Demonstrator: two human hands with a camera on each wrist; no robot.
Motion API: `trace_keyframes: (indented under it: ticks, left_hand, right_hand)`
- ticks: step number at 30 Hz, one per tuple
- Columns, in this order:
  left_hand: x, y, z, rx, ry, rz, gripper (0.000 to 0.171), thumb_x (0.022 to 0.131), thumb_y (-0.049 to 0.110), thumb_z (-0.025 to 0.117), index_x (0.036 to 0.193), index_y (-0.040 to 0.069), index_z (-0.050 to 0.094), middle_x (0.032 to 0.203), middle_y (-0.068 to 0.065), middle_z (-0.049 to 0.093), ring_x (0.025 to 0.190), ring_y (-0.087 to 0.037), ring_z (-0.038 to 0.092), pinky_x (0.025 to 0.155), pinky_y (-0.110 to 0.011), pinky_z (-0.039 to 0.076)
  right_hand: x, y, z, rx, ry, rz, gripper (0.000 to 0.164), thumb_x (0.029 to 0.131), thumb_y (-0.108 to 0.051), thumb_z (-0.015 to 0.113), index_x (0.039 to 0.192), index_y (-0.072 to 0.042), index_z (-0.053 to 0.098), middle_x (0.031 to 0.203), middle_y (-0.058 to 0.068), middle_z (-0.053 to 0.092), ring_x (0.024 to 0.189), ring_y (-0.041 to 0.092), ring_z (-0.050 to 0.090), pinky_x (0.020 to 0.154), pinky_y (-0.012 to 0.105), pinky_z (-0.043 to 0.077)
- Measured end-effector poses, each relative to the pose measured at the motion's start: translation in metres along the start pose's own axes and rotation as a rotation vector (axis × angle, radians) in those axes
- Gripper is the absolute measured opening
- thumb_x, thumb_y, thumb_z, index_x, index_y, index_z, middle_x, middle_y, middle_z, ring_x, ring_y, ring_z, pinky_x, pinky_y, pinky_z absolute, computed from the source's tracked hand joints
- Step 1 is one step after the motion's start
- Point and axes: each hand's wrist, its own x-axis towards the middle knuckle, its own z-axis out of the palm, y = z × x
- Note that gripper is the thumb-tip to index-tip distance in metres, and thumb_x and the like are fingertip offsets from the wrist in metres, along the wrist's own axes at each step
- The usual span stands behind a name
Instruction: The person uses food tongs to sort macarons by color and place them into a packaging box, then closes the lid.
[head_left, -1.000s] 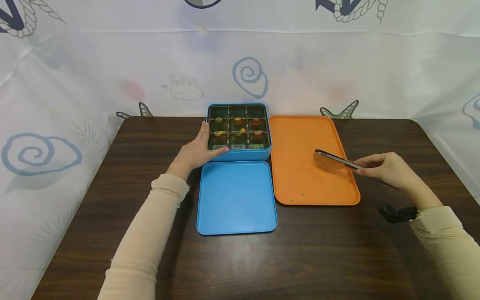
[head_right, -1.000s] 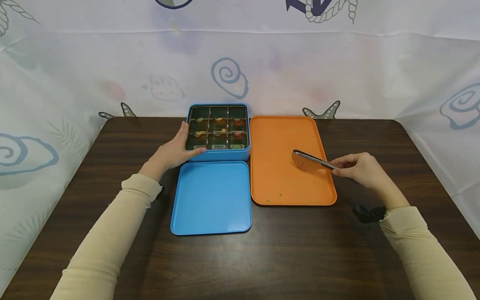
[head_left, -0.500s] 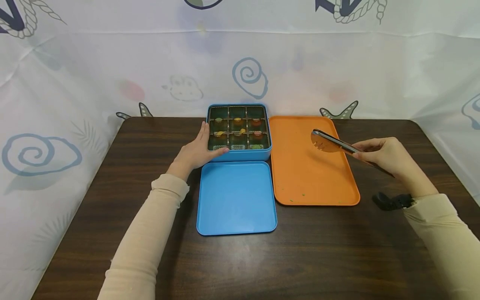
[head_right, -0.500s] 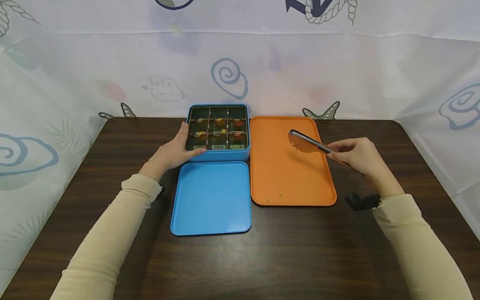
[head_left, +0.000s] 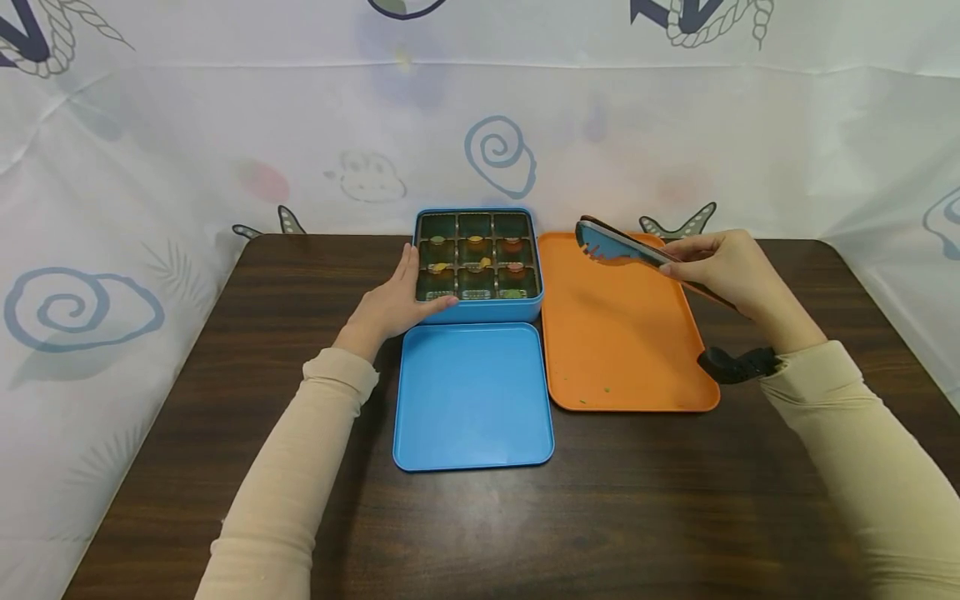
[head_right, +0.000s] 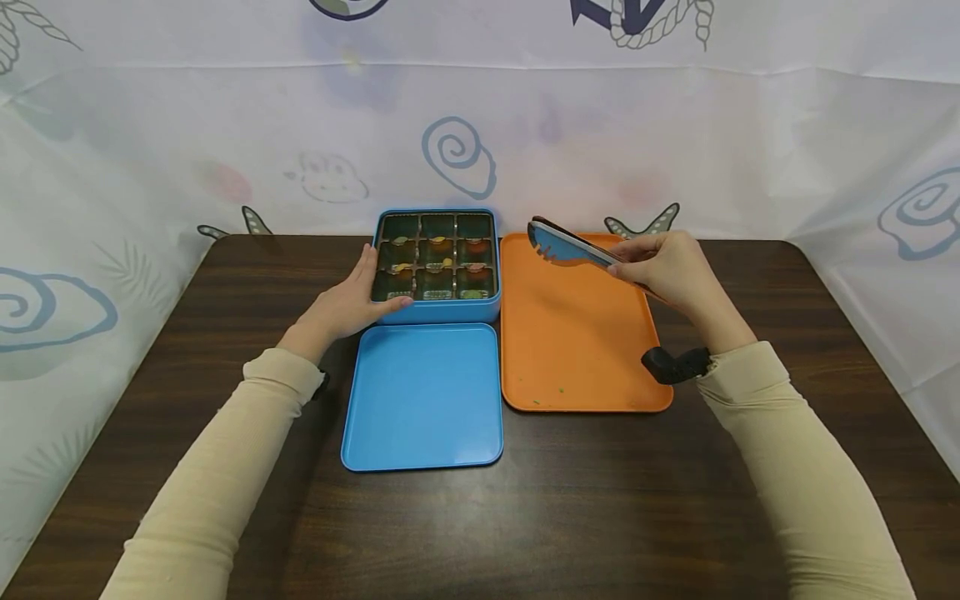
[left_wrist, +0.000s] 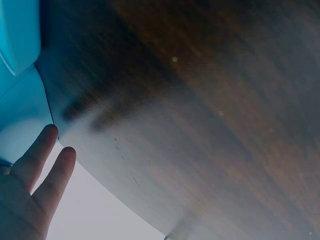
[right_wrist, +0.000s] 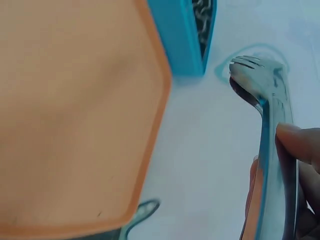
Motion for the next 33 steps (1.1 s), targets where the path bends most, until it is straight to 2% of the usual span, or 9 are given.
trace_keyframes:
  ticks: [5, 7, 8, 11, 16, 21, 24, 28, 33]
  left_hand:
    - [-0.001, 0.0, 0.0, -0.027, -0.008, -0.006, 0.113, 0.078, 0.083, 0.038, 0.149, 0.02, -0.023, 0.156, 0.005, -0.027, 0.065, -0.027, 0.062, 0.054, -0.034, 0.046]
    - [-0.001, 0.001, 0.0, -0.037, -0.011, -0.009, 0.113, 0.077, 0.083, 0.038, 0.149, 0.021, -0.024, 0.156, 0.005, -0.027, 0.063, -0.025, 0.06, 0.052, -0.033, 0.046]
    - [-0.001, 0.001, 0.0, -0.039, -0.011, -0.009, 0.113, 0.077, 0.084, 0.038, 0.149, 0.021, -0.024, 0.156, 0.006, -0.027, 0.063, -0.025, 0.061, 0.052, -0.033, 0.046]
    - [-0.001, 0.001, 0.0, -0.041, -0.011, -0.011, 0.113, 0.077, 0.084, 0.038, 0.149, 0.022, -0.023, 0.156, 0.006, -0.027, 0.064, -0.026, 0.061, 0.053, -0.033, 0.047]
    - [-0.001, 0.001, 0.0, -0.039, -0.01, -0.015, 0.113, 0.077, 0.083, 0.038, 0.149, 0.022, -0.024, 0.156, 0.005, -0.026, 0.068, -0.028, 0.063, 0.055, -0.035, 0.048]
    - [0.0, 0.001, 0.0, -0.012, -0.009, -0.004, 0.113, 0.078, 0.082, 0.037, 0.149, 0.018, -0.022, 0.157, 0.001, -0.025, 0.088, -0.033, 0.065, 0.061, -0.036, 0.047]
    - [0.001, 0.001, 0.0, 0.0, -0.01, 0.003, 0.113, 0.079, 0.082, 0.036, 0.149, 0.015, -0.021, 0.157, 0.0, -0.025, 0.102, -0.035, 0.063, 0.059, -0.034, 0.046]
    - [0.002, 0.0, 0.001, 0.002, -0.011, 0.002, 0.112, 0.079, 0.081, 0.037, 0.149, 0.015, -0.021, 0.157, 0.0, -0.025, 0.104, -0.035, 0.063, 0.055, -0.031, 0.045]
    - [0.003, -0.001, 0.001, 0.003, -0.009, 0.001, 0.112, 0.08, 0.081, 0.037, 0.149, 0.016, -0.021, 0.157, 0.0, -0.025, 0.105, -0.035, 0.062, 0.055, -0.031, 0.045]
  right_hand:
    - [0.009, -0.023, 0.012, 0.058, -0.004, -0.017, 0.051, 0.085, -0.045, 0.066, 0.126, -0.015, 0.063, 0.13, 0.012, 0.059, 0.082, 0.013, 0.055, 0.062, 0.024, 0.045]
    - [0.012, -0.031, 0.018, 0.087, -0.006, -0.037, 0.047, 0.086, -0.039, 0.067, 0.126, -0.014, 0.063, 0.132, 0.012, 0.058, 0.083, 0.012, 0.054, 0.062, 0.024, 0.045]
    - [0.013, -0.035, 0.021, 0.1, -0.011, -0.04, 0.046, 0.087, -0.038, 0.067, 0.126, -0.014, 0.063, 0.134, 0.011, 0.057, 0.093, 0.013, 0.055, 0.068, 0.025, 0.047]
    - [0.019, -0.046, 0.031, 0.12, -0.018, -0.067, 0.041, 0.088, -0.032, 0.067, 0.125, -0.015, 0.064, 0.132, 0.011, 0.057, 0.102, 0.016, 0.05, 0.073, 0.026, 0.047]
    - [0.029, -0.062, 0.048, 0.161, -0.041, -0.082, 0.037, 0.088, -0.025, 0.067, 0.124, -0.016, 0.065, 0.128, 0.01, 0.06, 0.092, 0.018, 0.053, 0.071, 0.027, 0.046]
    - [0.039, -0.077, 0.064, 0.209, -0.058, -0.074, 0.038, 0.087, -0.02, 0.068, 0.123, -0.01, 0.065, 0.125, 0.016, 0.06, 0.104, 0.023, 0.055, 0.08, 0.031, 0.047]
    - [0.045, -0.082, 0.072, 0.209, -0.072, -0.08, 0.035, 0.087, -0.019, 0.068, 0.121, -0.01, 0.066, 0.119, 0.017, 0.062, 0.098, 0.025, 0.054, 0.075, 0.031, 0.045]
    - [0.049, -0.087, 0.084, 0.181, -0.094, -0.096, 0.032, 0.088, -0.019, 0.067, 0.119, -0.013, 0.067, 0.12, 0.013, 0.063, 0.091, 0.023, 0.052, 0.071, 0.03, 0.042]
    - [0.054, -0.094, 0.099, 0.176, -0.11, -0.124, 0.031, 0.087, -0.018, 0.068, 0.117, -0.01, 0.068, 0.119, 0.012, 0.062, 0.096, 0.024, 0.055, 0.078, 0.033, 0.046]
